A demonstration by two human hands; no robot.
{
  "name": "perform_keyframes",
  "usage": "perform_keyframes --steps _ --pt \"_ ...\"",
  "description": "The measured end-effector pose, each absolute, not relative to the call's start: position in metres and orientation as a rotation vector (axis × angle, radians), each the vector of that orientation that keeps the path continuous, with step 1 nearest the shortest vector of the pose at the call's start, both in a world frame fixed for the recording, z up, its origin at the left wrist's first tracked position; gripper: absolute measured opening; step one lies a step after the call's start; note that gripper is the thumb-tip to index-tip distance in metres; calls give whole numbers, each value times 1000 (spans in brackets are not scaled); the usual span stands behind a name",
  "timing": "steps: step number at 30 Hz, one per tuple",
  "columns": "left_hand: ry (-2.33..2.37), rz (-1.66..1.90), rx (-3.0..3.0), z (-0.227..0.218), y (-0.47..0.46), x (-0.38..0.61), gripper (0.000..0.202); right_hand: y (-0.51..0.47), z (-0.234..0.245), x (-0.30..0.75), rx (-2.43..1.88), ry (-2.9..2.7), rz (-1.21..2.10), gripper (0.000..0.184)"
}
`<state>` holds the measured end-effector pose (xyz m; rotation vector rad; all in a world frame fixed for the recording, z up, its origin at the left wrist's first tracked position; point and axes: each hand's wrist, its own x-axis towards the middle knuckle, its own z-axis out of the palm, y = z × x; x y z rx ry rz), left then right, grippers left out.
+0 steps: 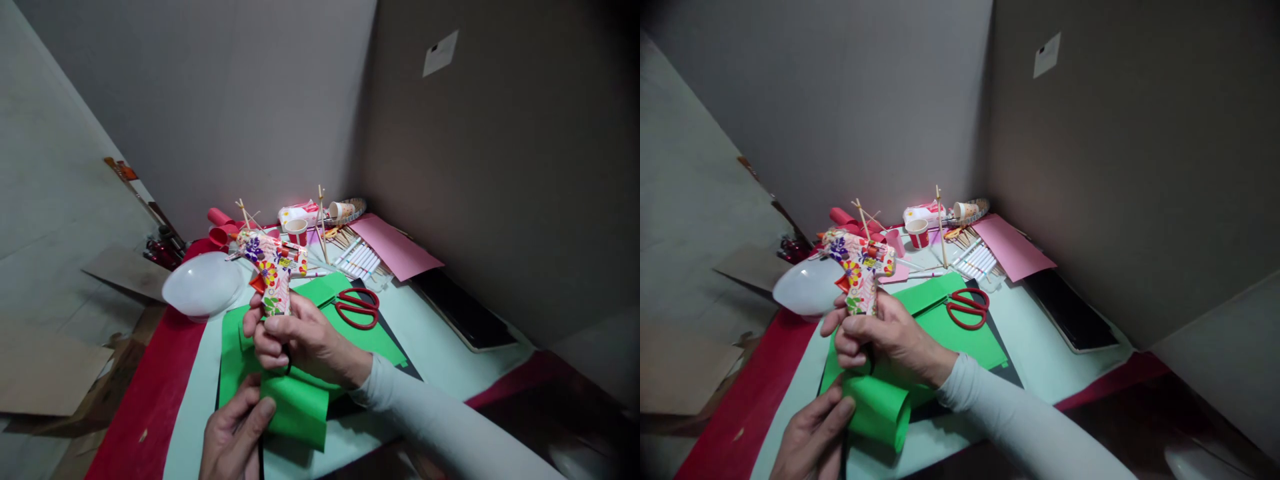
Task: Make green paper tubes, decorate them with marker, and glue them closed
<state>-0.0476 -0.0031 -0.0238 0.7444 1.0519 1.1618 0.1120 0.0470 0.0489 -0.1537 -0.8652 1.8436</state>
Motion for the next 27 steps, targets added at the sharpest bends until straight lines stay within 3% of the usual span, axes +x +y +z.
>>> perform_keyframes --steps 9,14,17,27 --pt "1160 1335 690 -16 -20 -46 39 49 38 114 -107 -1077 1828 21" --pt "1178 1463 632 -25 -10 -93 34 48 40 114 -116 -1080 1863 25" --pt "1237 1501 555 -27 -1 -112 39 45 42 113 -120 -1057 1912 36" --pt "1307 1639 495 7 4 -89 52 43 33 113 -145 -1181 1834 34"
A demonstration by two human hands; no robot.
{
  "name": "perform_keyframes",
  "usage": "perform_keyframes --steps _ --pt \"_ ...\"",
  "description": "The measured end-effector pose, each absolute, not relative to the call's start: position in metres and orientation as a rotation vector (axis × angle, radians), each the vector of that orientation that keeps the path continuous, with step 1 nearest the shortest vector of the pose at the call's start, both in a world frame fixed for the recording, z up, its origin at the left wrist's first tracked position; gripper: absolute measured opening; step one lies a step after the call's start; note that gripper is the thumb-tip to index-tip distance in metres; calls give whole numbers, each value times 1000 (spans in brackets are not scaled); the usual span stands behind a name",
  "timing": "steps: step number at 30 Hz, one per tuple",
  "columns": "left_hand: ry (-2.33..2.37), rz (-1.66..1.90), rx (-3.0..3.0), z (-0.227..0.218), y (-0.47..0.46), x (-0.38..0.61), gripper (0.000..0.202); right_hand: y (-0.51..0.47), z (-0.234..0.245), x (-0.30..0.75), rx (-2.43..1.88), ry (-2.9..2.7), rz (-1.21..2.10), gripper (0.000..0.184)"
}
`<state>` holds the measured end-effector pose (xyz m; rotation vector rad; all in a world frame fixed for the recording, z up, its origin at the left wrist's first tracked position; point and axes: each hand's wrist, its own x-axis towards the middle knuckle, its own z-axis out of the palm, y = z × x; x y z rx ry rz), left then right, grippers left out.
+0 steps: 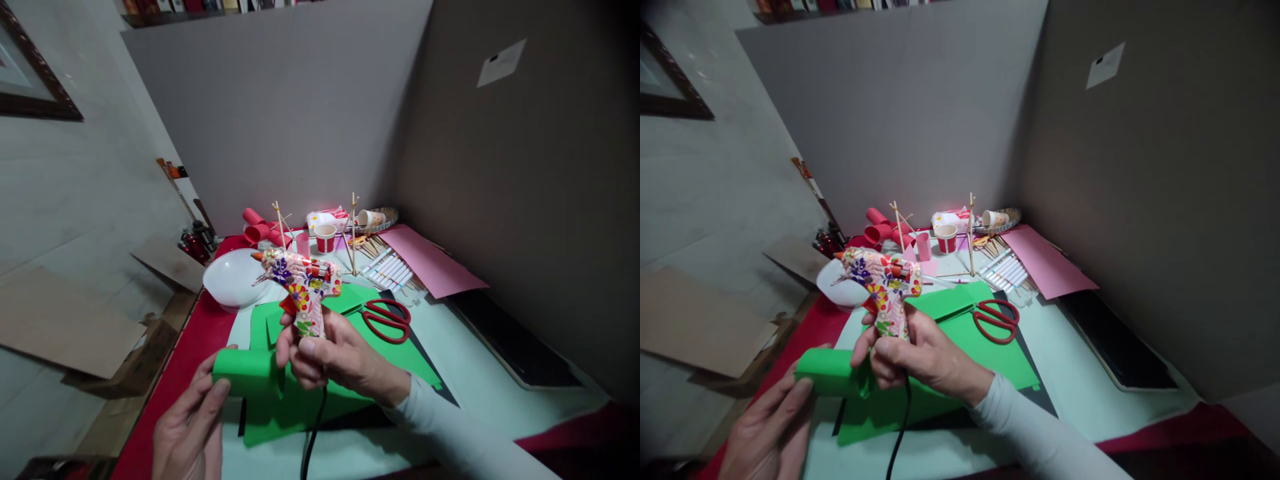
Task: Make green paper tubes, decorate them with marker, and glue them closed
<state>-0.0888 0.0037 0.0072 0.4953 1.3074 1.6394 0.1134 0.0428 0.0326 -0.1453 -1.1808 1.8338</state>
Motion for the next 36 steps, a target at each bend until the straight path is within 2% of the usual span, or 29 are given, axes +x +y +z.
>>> perform_keyframes --steps 5,10,15,20,32,36 --pt "1277 1743 598 10 11 -92 42 38 35 117 -179 -1202 1961 35" --pt "1251 1838 678 9 15 -95 29 36 32 119 -171 -1254 1932 38" --pt "1235 1840 667 8 17 -94 28 34 29 119 -179 -1230 1949 43" --pt "1208 1888 694 7 22 -93 28 28 31 120 -212 -1195 2054 34" --pt "1219 1907 722 5 29 -98 21 39 25 119 -274 -1297 1877 32" --pt "1141 1787 568 10 31 -109 28 43 21 116 -236 -1169 1881 30"
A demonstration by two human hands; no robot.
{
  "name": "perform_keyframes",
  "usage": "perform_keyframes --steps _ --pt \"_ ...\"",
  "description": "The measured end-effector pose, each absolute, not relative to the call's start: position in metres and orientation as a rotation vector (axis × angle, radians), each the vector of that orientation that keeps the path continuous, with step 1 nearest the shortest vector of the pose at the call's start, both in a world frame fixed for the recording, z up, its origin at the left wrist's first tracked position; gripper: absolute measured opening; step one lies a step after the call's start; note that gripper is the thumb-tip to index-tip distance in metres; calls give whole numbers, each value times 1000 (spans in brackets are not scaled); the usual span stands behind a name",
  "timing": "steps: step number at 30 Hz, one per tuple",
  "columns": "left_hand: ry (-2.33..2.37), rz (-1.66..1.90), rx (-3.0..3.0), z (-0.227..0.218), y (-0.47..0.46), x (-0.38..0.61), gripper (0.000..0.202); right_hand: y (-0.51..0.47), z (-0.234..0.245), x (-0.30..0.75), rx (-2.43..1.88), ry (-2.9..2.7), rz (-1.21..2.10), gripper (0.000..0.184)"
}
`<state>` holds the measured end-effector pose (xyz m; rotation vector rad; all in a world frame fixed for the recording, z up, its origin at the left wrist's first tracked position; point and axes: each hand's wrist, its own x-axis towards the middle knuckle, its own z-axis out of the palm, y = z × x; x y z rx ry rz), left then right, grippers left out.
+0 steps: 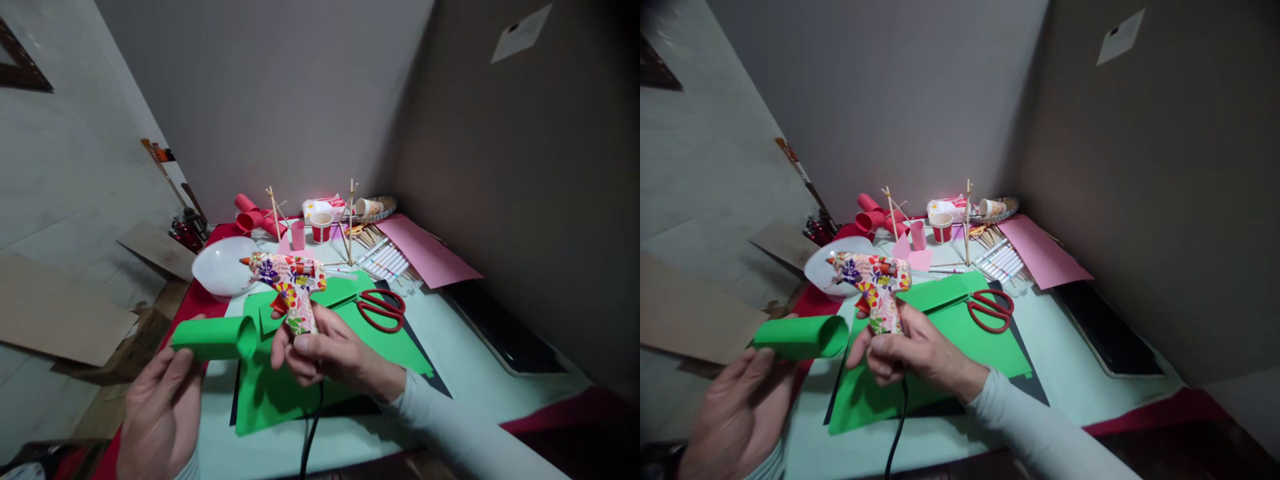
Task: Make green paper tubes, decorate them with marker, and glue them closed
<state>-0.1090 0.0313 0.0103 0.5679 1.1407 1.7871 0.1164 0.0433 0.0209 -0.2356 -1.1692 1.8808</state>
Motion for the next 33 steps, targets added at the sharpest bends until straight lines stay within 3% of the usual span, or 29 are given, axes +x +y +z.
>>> perform_keyframes --steps 2,4,9,14,18,25,33 --pt "943 1691 468 18 36 -109 34 45 20 116 -216 -1146 1894 26" --pt "657 1752 402 24 41 -104 27 46 21 116 -193 -1128 1919 19" --pt "734 1682 473 18 45 -84 11 40 23 114 -187 -1085 1965 11" --pt "762 1502 496 -5 34 -90 44 36 25 113 -196 -1044 1989 26" --pt "800 1293 502 -21 34 -108 48 43 29 113 -213 -1008 1933 26" --pt "833 998 737 -4 6 -88 30 52 38 126 -197 -1054 1872 25" --pt "805 1017 974 19 2 -47 22 50 39 129 -101 -1254 1827 29"
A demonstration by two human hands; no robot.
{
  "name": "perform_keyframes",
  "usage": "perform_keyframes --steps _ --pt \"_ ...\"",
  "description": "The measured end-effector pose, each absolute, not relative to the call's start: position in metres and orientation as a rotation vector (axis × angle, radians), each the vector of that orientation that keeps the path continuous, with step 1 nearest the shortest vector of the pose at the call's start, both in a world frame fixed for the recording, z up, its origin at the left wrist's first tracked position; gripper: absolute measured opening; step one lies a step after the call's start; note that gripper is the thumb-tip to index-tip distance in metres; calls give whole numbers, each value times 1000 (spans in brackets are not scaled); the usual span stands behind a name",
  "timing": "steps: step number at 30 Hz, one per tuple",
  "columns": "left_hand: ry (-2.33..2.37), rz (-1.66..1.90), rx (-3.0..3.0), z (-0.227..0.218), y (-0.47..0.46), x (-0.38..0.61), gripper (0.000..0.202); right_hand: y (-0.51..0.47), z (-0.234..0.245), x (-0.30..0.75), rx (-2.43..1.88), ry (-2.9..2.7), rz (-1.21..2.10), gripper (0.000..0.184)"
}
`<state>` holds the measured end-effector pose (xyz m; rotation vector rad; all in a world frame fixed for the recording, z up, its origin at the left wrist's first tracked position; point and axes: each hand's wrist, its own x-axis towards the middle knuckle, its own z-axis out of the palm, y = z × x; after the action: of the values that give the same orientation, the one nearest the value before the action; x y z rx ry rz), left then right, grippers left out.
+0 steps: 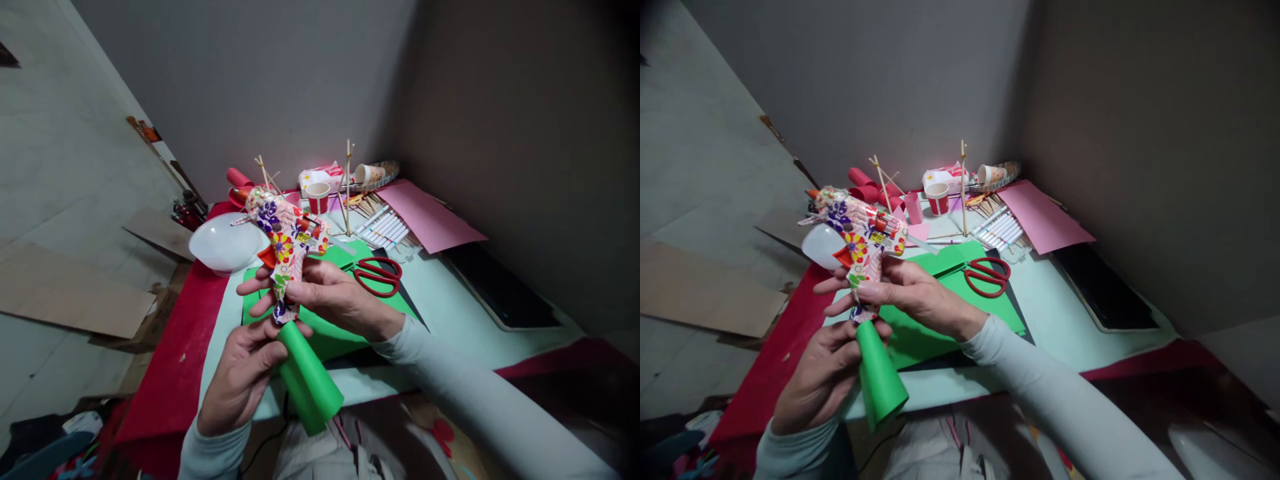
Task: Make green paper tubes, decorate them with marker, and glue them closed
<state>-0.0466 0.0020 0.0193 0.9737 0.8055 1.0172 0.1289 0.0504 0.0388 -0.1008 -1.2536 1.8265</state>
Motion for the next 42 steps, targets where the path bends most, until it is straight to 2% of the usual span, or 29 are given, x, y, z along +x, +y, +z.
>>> perform_keyframes --steps 8,13,20,27,33,42 --pt "947 1204 1004 18 3 -41 26 44 43 127 -326 -1341 1738 24" --pt "971 1182 1011 16 5 -42 29 43 45 129 -383 -1295 1678 21" --pt "1000 1178 963 17 3 -40 32 50 34 129 -298 -1370 1652 25" --pt "975 1199 1024 13 -2 -38 23 46 36 130 -344 -1337 1653 26" --pt "997 1243 971 12 -1 -36 26 46 37 128 -344 -1362 1638 31" --pt "1068 1189 1098 6 -7 -42 25 43 35 128 -353 -1282 1665 26"
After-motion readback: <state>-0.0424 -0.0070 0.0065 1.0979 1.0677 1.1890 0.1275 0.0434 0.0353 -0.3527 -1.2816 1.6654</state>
